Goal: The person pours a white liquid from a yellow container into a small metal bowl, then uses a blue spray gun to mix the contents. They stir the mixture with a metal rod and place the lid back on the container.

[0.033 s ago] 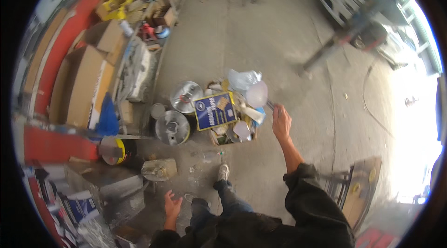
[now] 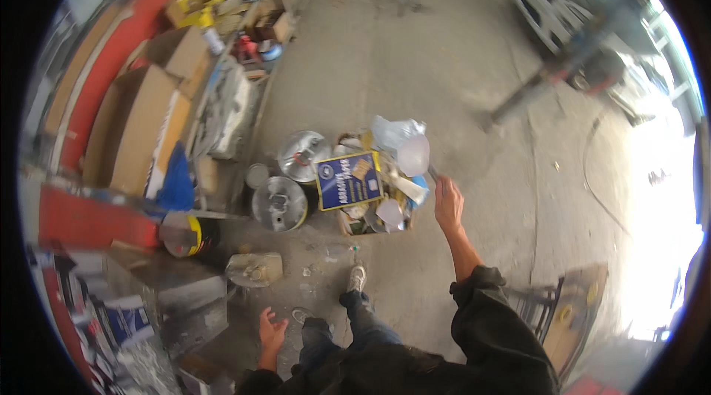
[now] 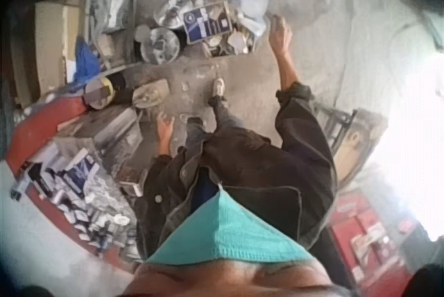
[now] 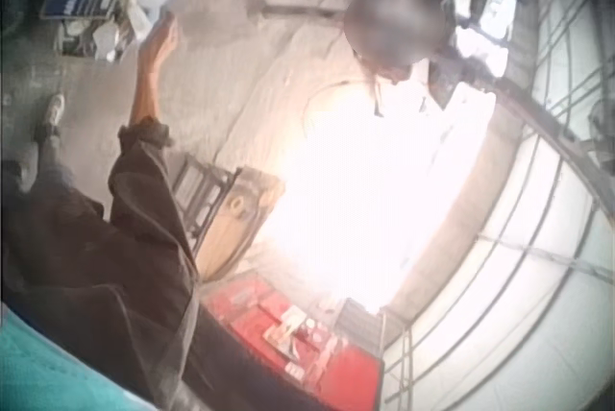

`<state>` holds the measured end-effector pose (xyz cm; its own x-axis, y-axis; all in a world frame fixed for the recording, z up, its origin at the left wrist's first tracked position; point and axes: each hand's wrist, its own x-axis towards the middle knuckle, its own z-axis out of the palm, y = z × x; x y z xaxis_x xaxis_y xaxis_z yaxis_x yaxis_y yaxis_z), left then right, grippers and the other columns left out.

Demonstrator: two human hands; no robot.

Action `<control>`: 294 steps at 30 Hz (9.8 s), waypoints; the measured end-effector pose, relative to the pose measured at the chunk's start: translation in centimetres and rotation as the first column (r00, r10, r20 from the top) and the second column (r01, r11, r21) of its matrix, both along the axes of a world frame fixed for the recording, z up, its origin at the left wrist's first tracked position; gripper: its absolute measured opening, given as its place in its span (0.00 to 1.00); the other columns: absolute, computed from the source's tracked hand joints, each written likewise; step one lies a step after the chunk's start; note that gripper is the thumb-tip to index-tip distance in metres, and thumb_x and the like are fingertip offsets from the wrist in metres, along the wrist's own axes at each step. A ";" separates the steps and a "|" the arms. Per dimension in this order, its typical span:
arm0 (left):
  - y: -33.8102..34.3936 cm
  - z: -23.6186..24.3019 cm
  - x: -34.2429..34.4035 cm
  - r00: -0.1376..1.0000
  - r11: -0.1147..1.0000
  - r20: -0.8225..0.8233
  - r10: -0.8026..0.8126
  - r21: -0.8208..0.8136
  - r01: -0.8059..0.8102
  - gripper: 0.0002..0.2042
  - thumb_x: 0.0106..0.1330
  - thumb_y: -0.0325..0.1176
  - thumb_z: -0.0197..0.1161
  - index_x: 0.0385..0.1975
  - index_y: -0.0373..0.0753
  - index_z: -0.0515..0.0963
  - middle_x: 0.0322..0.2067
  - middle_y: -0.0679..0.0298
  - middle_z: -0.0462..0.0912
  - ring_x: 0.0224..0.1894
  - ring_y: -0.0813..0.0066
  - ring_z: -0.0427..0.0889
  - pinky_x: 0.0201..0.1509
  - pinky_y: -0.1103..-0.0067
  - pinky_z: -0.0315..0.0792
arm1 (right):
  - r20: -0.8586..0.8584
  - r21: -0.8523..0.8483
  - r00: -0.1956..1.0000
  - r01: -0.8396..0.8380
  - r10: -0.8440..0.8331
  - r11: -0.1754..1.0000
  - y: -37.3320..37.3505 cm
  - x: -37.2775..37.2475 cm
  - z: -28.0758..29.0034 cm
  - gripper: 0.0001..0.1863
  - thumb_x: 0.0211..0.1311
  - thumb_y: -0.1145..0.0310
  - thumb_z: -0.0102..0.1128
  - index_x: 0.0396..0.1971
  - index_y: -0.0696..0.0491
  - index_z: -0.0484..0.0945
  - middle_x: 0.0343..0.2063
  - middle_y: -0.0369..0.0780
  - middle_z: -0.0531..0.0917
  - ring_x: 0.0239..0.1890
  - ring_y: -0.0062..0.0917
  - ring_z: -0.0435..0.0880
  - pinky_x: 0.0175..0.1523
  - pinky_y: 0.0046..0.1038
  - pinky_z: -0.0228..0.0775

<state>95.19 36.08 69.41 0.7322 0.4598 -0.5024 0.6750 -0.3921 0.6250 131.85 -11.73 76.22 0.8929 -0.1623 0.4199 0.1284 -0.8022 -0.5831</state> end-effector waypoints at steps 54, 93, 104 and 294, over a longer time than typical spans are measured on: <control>-32.9 6.8 -65.6 -0.697 -0.656 -0.069 0.713 -0.415 -0.630 0.11 0.64 0.36 0.68 0.36 0.35 0.85 0.27 0.61 0.86 0.26 0.78 0.83 0.33 0.80 0.79 | -0.307 0.809 -0.765 0.103 0.566 0.579 47.0 -73.5 -3.3 0.15 0.69 0.63 0.56 0.51 0.53 0.76 0.28 0.40 0.80 0.25 0.19 0.77 0.26 0.17 0.70; -10.5 -41.9 -116.1 -0.724 -0.766 -0.494 0.482 -0.639 -0.073 0.12 0.68 0.37 0.62 0.40 0.33 0.81 0.27 0.61 0.83 0.25 0.75 0.83 0.25 0.80 0.76 | -0.717 0.412 -0.231 -0.901 -0.657 -0.133 51.5 -147.6 -44.3 0.19 0.71 0.50 0.53 0.36 0.53 0.78 0.27 0.39 0.85 0.26 0.22 0.84 0.29 0.25 0.77; -14.0 -41.7 -117.3 -0.731 -0.841 -0.482 0.482 -0.487 -0.234 0.16 0.71 0.37 0.53 0.51 0.31 0.73 0.29 0.57 0.86 0.23 0.73 0.85 0.26 0.77 0.81 | -0.624 -0.481 -0.764 0.211 0.163 -0.851 65.7 -163.5 -56.3 0.34 0.56 0.61 0.68 0.62 0.50 0.65 0.61 0.47 0.68 0.61 0.44 0.66 0.62 0.44 0.63; -10.8 -39.0 -126.7 -0.418 -0.440 -0.460 0.783 0.063 -0.896 0.10 0.67 0.36 0.57 0.38 0.37 0.80 0.30 0.50 0.84 0.36 0.47 0.84 0.39 0.55 0.76 | -0.837 -0.024 -0.546 -0.028 0.035 -0.999 54.0 -158.0 -47.2 0.25 0.53 0.73 0.58 0.55 0.55 0.76 0.20 0.48 0.82 0.24 0.43 0.84 0.30 0.43 0.76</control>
<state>-31.55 25.26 30.46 -0.6407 0.1507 -0.7528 -0.0264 0.9756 0.2178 -26.19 42.24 28.97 -0.8349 0.1982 -0.5135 0.4404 0.8002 -0.4071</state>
